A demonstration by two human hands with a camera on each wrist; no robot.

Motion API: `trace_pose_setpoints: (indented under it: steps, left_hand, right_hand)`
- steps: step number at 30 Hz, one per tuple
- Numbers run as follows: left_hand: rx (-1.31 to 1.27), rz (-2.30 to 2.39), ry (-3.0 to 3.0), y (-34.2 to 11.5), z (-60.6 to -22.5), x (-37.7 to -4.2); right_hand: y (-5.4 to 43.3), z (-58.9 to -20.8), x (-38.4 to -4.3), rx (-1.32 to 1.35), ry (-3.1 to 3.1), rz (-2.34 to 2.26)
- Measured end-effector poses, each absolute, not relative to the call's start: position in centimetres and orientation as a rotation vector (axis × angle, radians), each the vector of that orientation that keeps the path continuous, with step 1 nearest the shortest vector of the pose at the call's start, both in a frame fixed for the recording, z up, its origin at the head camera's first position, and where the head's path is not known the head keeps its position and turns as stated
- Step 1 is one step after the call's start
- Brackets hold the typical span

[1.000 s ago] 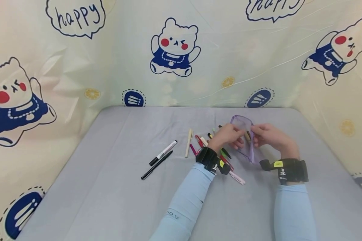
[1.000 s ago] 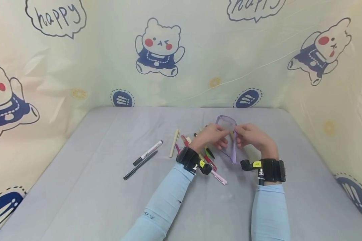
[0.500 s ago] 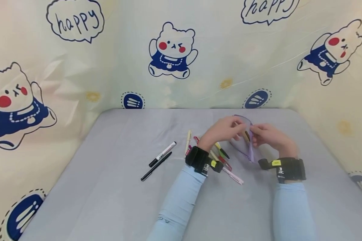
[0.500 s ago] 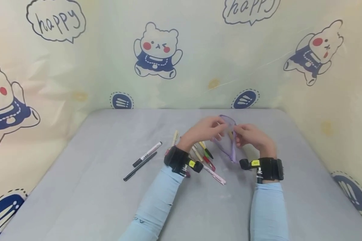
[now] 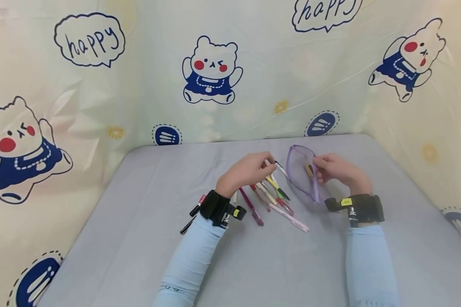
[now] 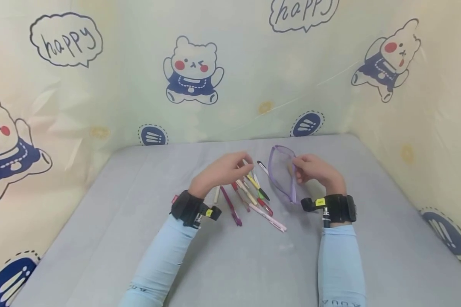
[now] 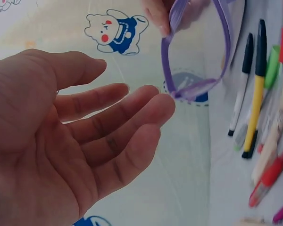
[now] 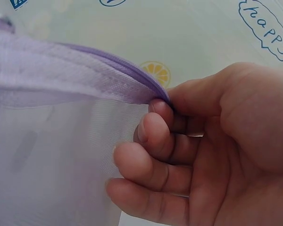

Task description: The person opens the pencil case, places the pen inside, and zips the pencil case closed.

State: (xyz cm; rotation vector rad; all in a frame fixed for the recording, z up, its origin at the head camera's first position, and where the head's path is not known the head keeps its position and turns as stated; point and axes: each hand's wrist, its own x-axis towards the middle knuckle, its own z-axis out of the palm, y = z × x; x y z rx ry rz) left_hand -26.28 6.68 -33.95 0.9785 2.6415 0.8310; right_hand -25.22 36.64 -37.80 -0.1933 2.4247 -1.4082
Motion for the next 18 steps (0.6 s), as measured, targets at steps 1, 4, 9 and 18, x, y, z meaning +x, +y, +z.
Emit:
trace_pose_setpoints:
  steps: [1,4,9,18]
  left_hand:
    - [0.971,0.815,2.648,6.2,-33.9,-26.2]
    - [0.941,0.765,2.676,5.0,-34.0,-25.8]
    - [0.886,0.677,2.733,2.6,-34.4,-25.7]
    - [0.823,0.519,2.794,-1.6,-35.4,-26.4]
  right_hand:
    - [36.7,-37.8,-25.3,-0.191,2.422,-1.413]
    - [36.9,-37.7,-25.3,-0.184,2.415,-1.416]
    - [36.7,-37.5,-25.2,-0.163,2.408,-1.405]
    - [36.9,-37.7,-25.3,-0.160,2.421,-1.405]
